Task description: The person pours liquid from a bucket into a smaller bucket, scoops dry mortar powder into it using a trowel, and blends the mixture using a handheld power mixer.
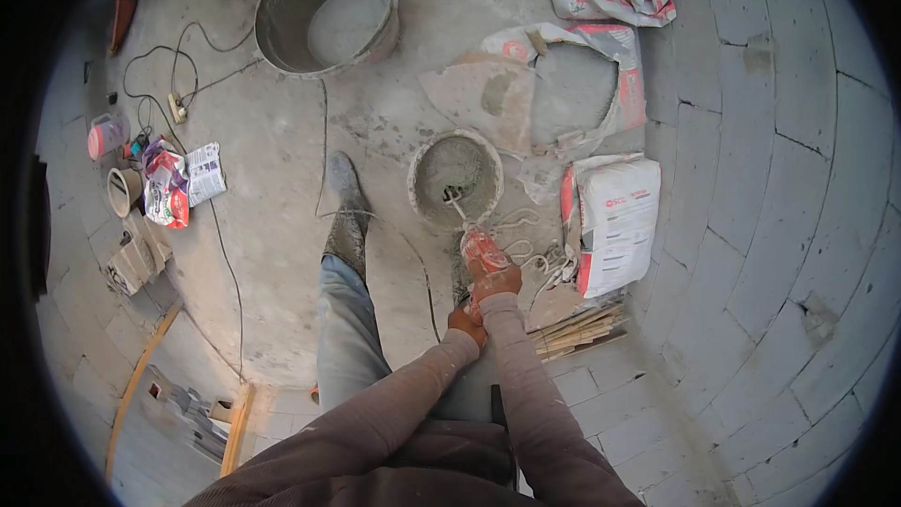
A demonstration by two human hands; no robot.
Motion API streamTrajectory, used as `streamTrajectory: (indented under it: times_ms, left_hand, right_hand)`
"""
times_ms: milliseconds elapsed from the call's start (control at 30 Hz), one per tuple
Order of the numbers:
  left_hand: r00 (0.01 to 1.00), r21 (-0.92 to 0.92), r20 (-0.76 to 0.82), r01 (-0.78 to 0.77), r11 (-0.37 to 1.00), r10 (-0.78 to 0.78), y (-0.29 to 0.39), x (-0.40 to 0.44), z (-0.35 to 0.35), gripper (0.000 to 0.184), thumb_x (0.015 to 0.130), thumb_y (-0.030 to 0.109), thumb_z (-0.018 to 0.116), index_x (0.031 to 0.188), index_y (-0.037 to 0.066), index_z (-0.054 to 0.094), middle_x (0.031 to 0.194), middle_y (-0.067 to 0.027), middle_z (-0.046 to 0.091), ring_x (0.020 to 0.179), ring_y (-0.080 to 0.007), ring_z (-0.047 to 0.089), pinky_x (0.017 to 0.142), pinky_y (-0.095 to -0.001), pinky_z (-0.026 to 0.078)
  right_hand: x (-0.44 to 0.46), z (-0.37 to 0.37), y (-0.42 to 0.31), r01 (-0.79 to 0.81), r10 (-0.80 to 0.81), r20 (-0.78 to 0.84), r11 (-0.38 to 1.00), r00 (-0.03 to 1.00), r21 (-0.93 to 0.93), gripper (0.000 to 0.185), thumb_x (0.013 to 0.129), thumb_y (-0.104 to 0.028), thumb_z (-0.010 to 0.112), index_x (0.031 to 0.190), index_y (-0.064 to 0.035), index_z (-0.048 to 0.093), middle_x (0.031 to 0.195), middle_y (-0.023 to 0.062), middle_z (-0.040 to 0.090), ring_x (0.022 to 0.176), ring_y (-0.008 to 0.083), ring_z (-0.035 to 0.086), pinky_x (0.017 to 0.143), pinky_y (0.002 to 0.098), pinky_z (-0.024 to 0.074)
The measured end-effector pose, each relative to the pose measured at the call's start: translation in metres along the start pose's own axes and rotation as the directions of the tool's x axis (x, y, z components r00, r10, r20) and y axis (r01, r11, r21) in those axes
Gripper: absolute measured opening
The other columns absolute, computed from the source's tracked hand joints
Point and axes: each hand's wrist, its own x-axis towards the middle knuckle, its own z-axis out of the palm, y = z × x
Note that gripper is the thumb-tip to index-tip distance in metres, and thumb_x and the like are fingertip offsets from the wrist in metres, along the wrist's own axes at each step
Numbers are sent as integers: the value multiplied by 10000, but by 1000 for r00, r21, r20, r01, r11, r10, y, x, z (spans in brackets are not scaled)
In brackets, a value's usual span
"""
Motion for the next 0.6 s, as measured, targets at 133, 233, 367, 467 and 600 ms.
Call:
streamTrajectory:
  times_ms: [133, 233, 367, 467, 600]
  left_hand:
    - [992, -393, -42, -128, 911, 121, -57, 46, -1, 657, 719, 376, 746, 1147, -80, 544, 1090, -264, 621, 1028, -382, 601, 853, -390, 491]
    - [973, -546, -110, -229, 806, 202, -24, 63, -16, 615, 709, 365, 758, 1109, -62, 567, 1054, -257, 636, 991, -384, 615, 831, -393, 496]
    - [977, -194, -41, -212, 958, 208, 81, 16, -73, 577, 711, 348, 748, 1113, -28, 575, 996, -248, 652, 957, -391, 626, 824, -397, 500]
    - [957, -179, -103, -286, 941, 271, 70, 20, -51, 567, 706, 355, 741, 1114, -6, 584, 997, -246, 651, 965, -387, 624, 829, -388, 500]
    - [994, -96, 76, -72, 993, 79, 25, 33, -12, 690, 690, 370, 775, 1148, -80, 520, 1095, -225, 624, 1043, -317, 603, 904, -354, 465]
  right_hand:
    - [-19, 39, -67, 44, -50, -37, 990, 998, -136, 409, 648, -249, 760, 968, -10, 673, 886, 187, 687, 851, 319, 675, 772, 375, 524]
    - [-2, 36, -107, -27, 21, -41, 987, 999, -160, 450, 649, -234, 784, 975, 47, 654, 923, 168, 688, 826, 262, 674, 755, 343, 521]
    - [38, 18, -89, -49, 51, -19, 992, 999, 112, 394, 656, -223, 770, 938, 31, 664, 863, 173, 692, 798, 279, 680, 739, 368, 524]
    - [38, 11, -66, 105, -102, -124, 994, 987, 17, 376, 660, -204, 773, 918, 45, 661, 848, 163, 693, 773, 255, 677, 723, 363, 522]
    - [8, 8, -64, 53, -73, -172, 992, 982, -118, 355, 670, -214, 764, 918, 21, 667, 847, 166, 694, 787, 280, 682, 728, 364, 521]
